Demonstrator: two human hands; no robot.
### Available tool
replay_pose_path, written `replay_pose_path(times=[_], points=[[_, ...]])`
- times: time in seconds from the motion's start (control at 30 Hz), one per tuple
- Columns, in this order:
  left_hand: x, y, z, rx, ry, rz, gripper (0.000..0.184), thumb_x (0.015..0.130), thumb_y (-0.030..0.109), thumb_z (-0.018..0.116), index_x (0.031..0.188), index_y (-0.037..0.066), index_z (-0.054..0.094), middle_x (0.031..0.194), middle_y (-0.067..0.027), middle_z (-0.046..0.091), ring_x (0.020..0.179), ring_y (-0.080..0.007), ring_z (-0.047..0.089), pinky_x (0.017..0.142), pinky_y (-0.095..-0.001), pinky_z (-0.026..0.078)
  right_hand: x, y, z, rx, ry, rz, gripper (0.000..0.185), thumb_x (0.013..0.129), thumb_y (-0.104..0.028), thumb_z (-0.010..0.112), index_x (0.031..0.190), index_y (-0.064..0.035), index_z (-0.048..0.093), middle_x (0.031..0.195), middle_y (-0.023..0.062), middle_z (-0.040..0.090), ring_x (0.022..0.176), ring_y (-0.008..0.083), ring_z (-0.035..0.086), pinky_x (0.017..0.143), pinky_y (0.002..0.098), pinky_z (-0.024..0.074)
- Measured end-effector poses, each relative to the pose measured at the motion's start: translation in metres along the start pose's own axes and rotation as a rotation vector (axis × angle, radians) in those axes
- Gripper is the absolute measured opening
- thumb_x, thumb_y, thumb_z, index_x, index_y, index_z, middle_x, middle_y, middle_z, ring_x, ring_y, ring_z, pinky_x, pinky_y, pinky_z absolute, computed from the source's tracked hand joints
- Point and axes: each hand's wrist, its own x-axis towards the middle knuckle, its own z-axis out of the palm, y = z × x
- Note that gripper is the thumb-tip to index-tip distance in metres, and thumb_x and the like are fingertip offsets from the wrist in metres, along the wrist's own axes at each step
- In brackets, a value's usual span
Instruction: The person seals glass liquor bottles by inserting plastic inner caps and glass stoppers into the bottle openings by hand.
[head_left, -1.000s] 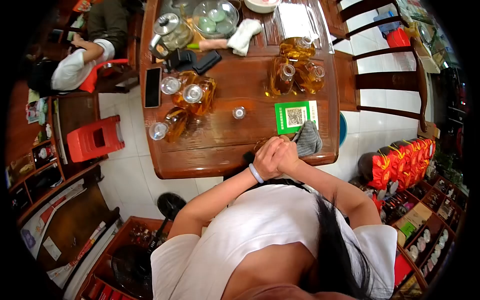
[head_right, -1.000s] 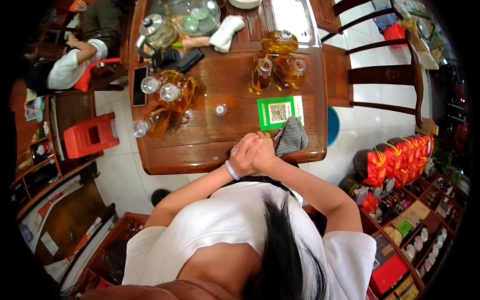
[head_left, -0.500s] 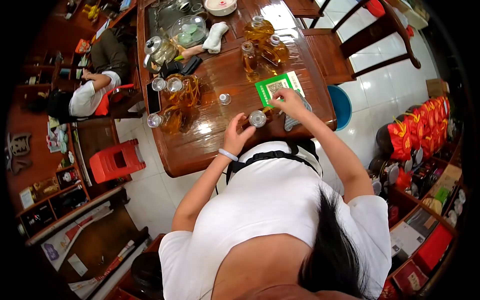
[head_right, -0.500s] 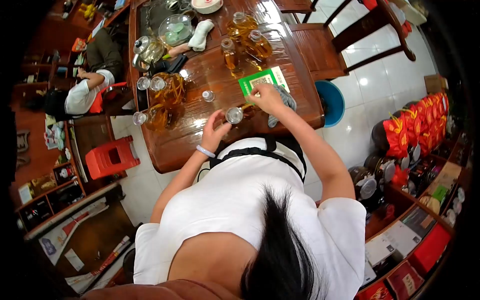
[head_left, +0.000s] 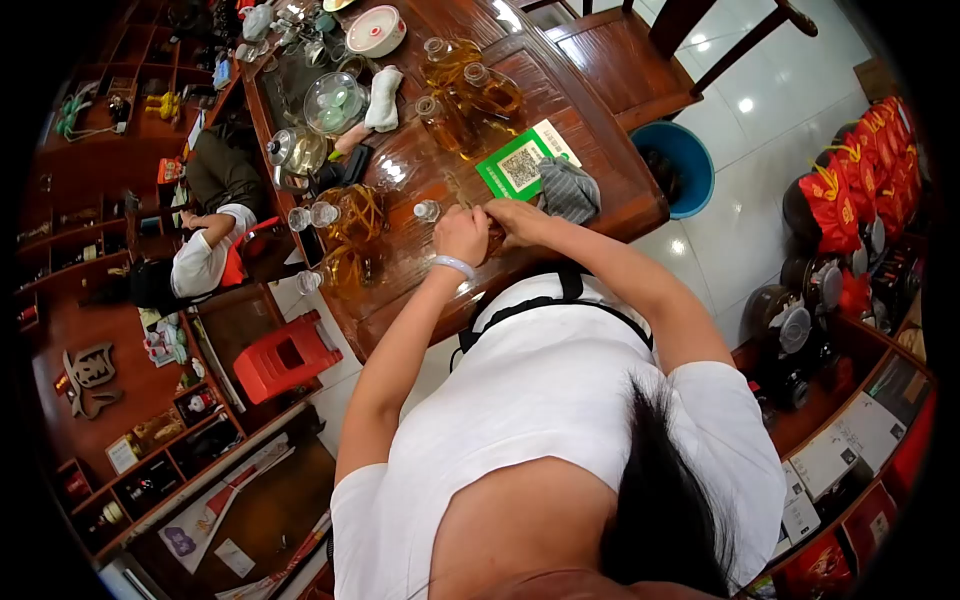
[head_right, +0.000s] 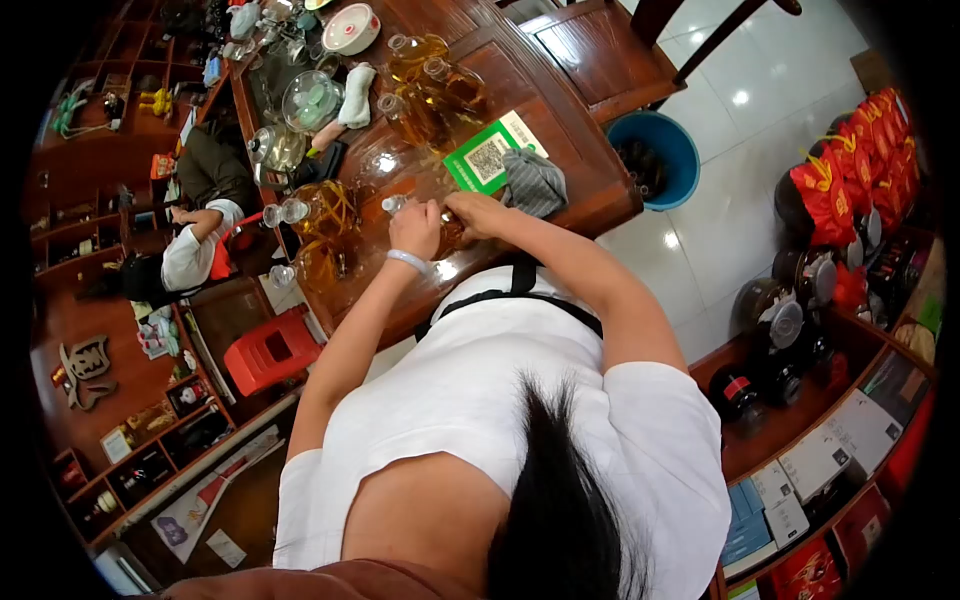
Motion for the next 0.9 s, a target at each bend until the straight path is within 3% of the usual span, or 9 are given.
replay_pose_path(times=[0.27,0.33,0.37,0.43,0.47,0.57,0.6,0.73,0.9], points=[[0.024,-0.035,0.009,0.148,-0.039,0.216,0.04,0.085,0.026,0.042,0.067,-0.003,0.064,0.076,-0.0243,0.059,0.067,-0.0424,0.056,0.07,-0.0482,0.047,0.002,-0.003,0.003,-0.083,0.054,0.1,0.039,0.053,-0.013,0.076,0.081,-0.0023,0.052,0.085,0.0165,0.058,0.089,0.0355,0.055,0.076,0.0412,0.046],[0.034,-0.03,-0.013,-0.224,-0.173,-0.097,0.039,0.085,0.025,0.046,0.064,-0.003,0.063,0.069,-0.0207,0.061,0.057,-0.0369,0.058,0.06,-0.0435,0.049,0.004,-0.009,0.011,-0.089,0.097,0.149,0.038,0.052,-0.017,0.075,0.079,-0.0021,0.053,0.082,0.0173,0.058,0.085,0.0356,0.057,0.074,0.0416,0.0469],[0.037,-0.036,-0.016,-0.214,-0.163,-0.082,0.039,0.085,0.025,0.046,0.064,-0.003,0.063,0.069,-0.0207,0.061,0.057,-0.0369,0.058,0.06,-0.0435,0.049,0.006,-0.011,0.012,-0.101,0.131,0.208,0.038,0.052,-0.021,0.075,0.077,-0.0019,0.054,0.08,0.018,0.059,0.082,0.0358,0.058,0.071,0.042,0.0479],[0.033,-0.047,-0.022,-0.881,-0.168,-0.457,0.035,0.086,0.023,0.051,0.065,-0.002,0.063,0.064,-0.0152,0.062,0.052,-0.0276,0.059,0.05,-0.0361,0.049,0.004,-0.023,0.002,-0.156,0.164,0.183,0.042,0.05,-0.031,0.075,0.073,0.0,0.056,0.076,0.0196,0.061,0.076,0.0366,0.06,0.068,0.0432,0.0487],[0.029,-0.049,-0.028,-1.045,-0.19,-0.731,0.031,0.088,0.024,0.054,0.08,-0.004,0.064,0.074,-0.0118,0.064,0.057,-0.0197,0.06,0.044,-0.0301,0.048,0.003,-0.032,-0.009,-0.135,0.12,0.224,0.046,0.049,-0.035,0.075,0.073,0.0006,0.058,0.076,0.02,0.061,0.075,0.0367,0.061,0.068,0.0425,0.0492],[0.018,-0.027,-0.06,-1.351,-0.116,-0.588,0.033,0.088,0.028,0.055,0.096,-0.004,0.06,0.086,-0.0124,0.065,0.061,-0.02,0.061,0.046,-0.0309,0.049,0.009,-0.072,-0.045,-0.122,-0.007,0.348,0.056,0.047,-0.045,0.074,0.075,0.0024,0.062,0.078,0.0211,0.063,0.074,0.0363,0.062,0.068,0.0408,0.0501],[0.017,-0.025,-0.069,-1.331,-0.144,-0.549,0.037,0.09,0.03,0.055,0.106,-0.004,0.057,0.097,-0.0109,0.063,0.072,-0.0185,0.062,0.056,-0.0297,0.051,0.014,-0.084,-0.057,-0.138,-0.083,0.425,0.061,0.046,-0.05,0.073,0.076,0.0037,0.063,0.079,0.0218,0.064,0.074,0.036,0.063,0.069,0.0399,0.0506],[0.012,-0.017,-0.099,-1.55,-0.108,-0.352,0.032,0.091,0.025,0.055,0.109,-0.002,0.056,0.101,-0.0076,0.063,0.086,-0.016,0.061,0.076,-0.0283,0.049,0.032,-0.124,-0.092,-0.137,-0.144,0.449,0.067,0.048,-0.05,0.074,0.084,0.0059,0.064,0.083,0.0226,0.065,0.079,0.0346,0.063,0.074,0.0385,0.0495],[0.005,-0.016,-0.121,-1.537,-0.142,-0.157,0.018,0.084,0.014,0.064,0.096,0.001,0.058,0.094,-0.0058,0.063,0.08,-0.0137,0.058,0.072,-0.0287,0.046,0.037,-0.156,-0.117,-0.008,-0.142,0.431,0.068,0.049,-0.051,0.074,0.083,0.007,0.064,0.08,0.0216,0.065,0.077,0.0329,0.063,0.072,0.0375,0.0492]])
